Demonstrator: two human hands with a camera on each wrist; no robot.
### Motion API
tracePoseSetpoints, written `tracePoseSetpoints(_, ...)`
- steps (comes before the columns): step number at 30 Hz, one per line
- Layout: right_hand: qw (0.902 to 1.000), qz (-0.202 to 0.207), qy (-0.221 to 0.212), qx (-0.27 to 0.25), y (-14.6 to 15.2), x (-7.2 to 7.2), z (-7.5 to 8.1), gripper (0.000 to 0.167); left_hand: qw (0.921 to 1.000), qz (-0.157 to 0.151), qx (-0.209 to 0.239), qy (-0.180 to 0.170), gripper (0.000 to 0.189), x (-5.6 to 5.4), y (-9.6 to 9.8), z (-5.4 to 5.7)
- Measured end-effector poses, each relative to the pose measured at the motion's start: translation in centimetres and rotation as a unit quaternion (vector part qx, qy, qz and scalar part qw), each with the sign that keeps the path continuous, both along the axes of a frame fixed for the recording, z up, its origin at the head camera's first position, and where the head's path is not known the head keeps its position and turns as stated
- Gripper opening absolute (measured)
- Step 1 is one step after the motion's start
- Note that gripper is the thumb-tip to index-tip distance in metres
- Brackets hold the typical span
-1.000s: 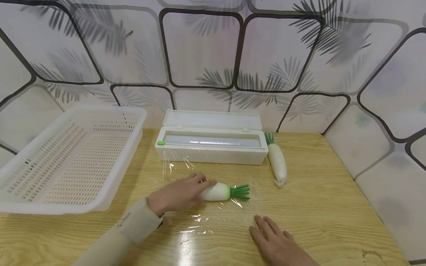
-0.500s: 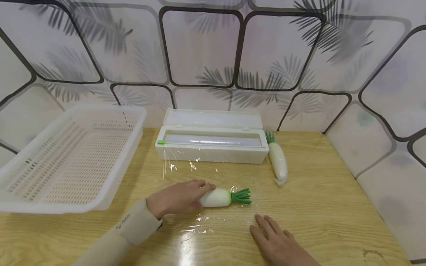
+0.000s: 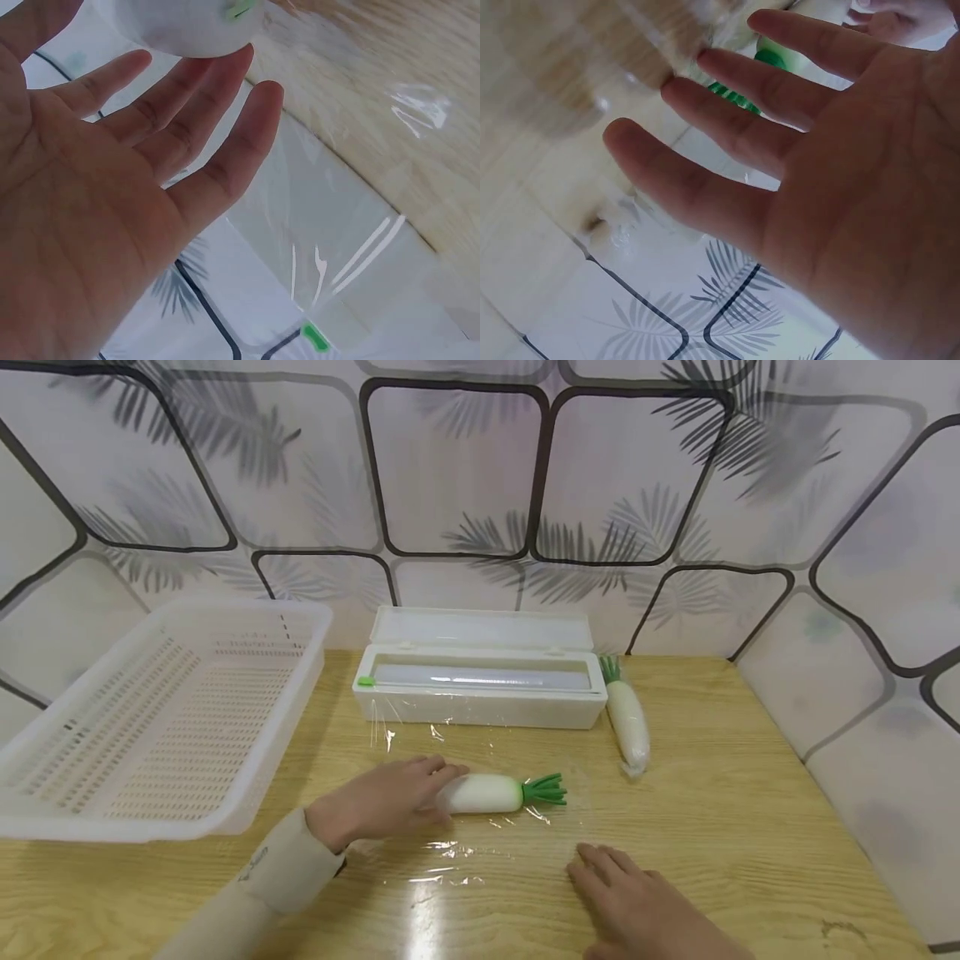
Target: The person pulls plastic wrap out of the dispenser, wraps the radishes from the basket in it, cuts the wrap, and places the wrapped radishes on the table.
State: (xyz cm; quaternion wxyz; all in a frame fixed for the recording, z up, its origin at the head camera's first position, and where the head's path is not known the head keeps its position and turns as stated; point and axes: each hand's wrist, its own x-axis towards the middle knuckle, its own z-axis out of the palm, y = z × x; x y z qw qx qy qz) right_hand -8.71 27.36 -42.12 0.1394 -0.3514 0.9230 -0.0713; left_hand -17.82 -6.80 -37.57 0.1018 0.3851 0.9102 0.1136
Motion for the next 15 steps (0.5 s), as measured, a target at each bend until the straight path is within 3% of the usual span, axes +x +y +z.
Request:
tracePoseSetpoints(5, 0.9982, -0.035, -0.048, 0.002, -0.5, -0.5, 1.8, 0.076, 0.9996, -0.012, 0.015, 0.021, 0.051, 0.0, -0.7, 0.2)
tracePoseSetpoints(15, 0.9999, -0.014, 0.001, -0.009, -0.6, -0.6, 2.4, 0.064, 0.9945, -0.061, 0.046, 0.072, 0.051, -0.1, -0.6, -0.5)
